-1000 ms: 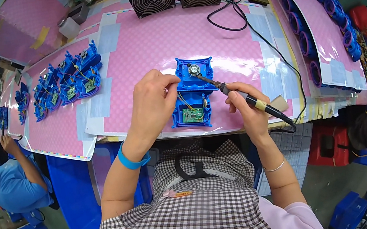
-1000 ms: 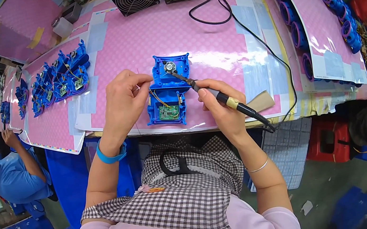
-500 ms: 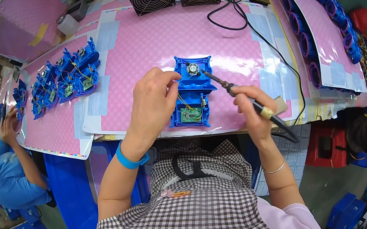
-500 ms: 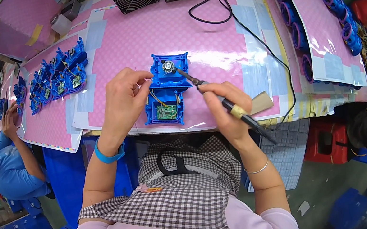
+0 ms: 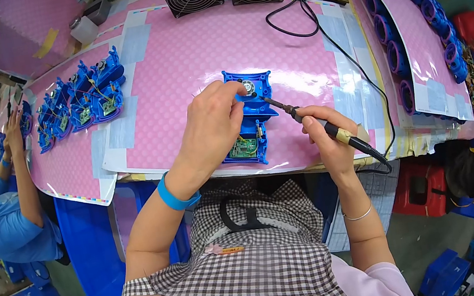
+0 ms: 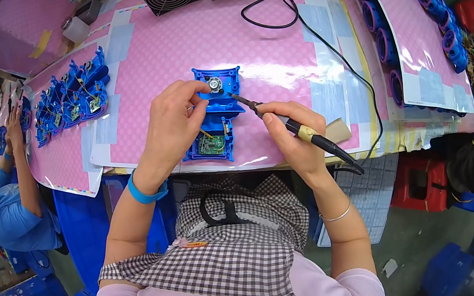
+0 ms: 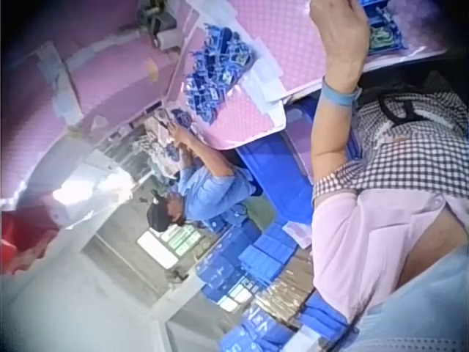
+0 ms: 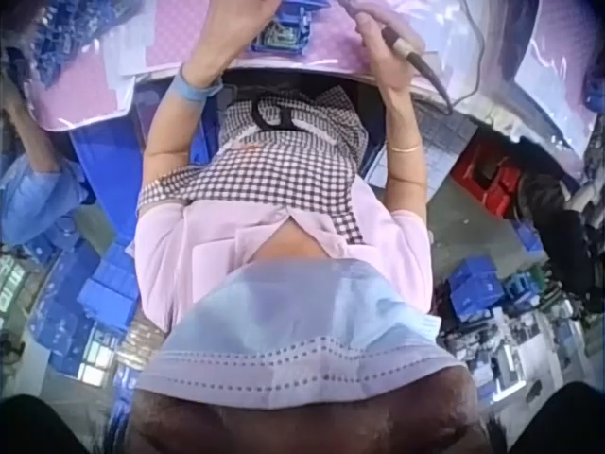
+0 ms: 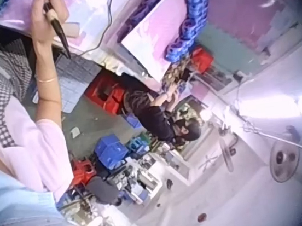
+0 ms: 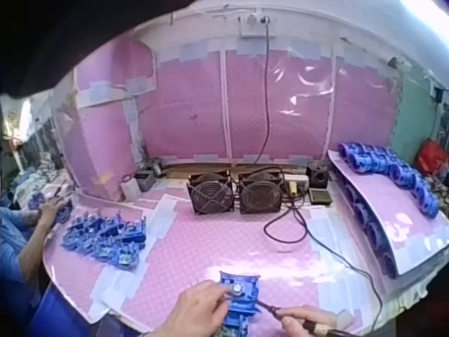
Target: Soldering wires and components onto blue circuit board assemblies at an assembly line workbench.
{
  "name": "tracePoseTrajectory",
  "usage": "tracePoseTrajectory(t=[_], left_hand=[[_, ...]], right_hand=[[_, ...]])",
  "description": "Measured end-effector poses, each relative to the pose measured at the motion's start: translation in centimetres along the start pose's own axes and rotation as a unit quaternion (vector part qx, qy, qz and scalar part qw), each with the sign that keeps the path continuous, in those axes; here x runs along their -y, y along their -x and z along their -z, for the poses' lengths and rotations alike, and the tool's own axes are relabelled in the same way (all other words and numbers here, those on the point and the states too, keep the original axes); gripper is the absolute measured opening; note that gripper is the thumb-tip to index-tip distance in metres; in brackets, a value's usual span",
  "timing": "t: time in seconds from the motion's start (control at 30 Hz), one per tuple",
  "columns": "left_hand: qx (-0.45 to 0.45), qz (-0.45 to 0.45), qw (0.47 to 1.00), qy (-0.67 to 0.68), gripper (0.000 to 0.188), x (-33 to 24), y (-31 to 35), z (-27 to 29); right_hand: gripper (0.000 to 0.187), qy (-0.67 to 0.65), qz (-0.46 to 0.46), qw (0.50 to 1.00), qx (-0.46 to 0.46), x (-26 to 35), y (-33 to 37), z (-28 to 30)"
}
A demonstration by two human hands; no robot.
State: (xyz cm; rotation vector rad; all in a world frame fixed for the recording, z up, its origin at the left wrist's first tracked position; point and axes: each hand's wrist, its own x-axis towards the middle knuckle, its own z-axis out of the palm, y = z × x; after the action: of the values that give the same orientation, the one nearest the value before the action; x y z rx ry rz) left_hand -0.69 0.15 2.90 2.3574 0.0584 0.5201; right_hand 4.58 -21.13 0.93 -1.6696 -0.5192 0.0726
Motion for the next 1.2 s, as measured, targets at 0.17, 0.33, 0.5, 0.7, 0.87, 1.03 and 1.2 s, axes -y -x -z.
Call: tracePoseTrajectory(t=[0.17,0.33,0.5,0.7,0.87,1.03,1.2], left_hand=[[0.012,0.004,1.0,-0.002,0.017,0.1,-0.2,-0.2],[0.007,-0.008,1.0,0.006,0.017,0.3,-0.4,-0.6],[-0.058,0.032,0.998,0.013,0.015,0.7,0.4,1.2],[-0.118,0.264,0.955,0.066,0.015,3.2,4.3,3.7],[-0.114,0.291,0.945,0.099,0.021,4.0,2.8,1.2],[-0.113,0.256,0.959,0.039,0.017,2.5,3.4,2.3],[-0.156,0.103,0.982,-0.018,0.013,-0.1,2.8,1.9]], right_hand=[[0.013,0.004,-0.001,1.0,-0.001,0.1,0.0,0.0],[0.013,0.016,0.025,1.0,0.007,0.2,-0.1,-0.2],[0.013,0.029,0.017,0.999,0.014,0.3,0.0,0.0],[0.021,-0.02,0.006,0.999,-0.037,0.0,0.3,0.3],[0.017,-0.048,-0.014,0.998,-0.037,0.1,0.0,0.0],[0.016,-0.031,-0.018,0.999,-0.04,0.3,0.4,0.4],[0.016,-0.004,0.008,0.999,-0.033,-0.2,0.1,0.2]])
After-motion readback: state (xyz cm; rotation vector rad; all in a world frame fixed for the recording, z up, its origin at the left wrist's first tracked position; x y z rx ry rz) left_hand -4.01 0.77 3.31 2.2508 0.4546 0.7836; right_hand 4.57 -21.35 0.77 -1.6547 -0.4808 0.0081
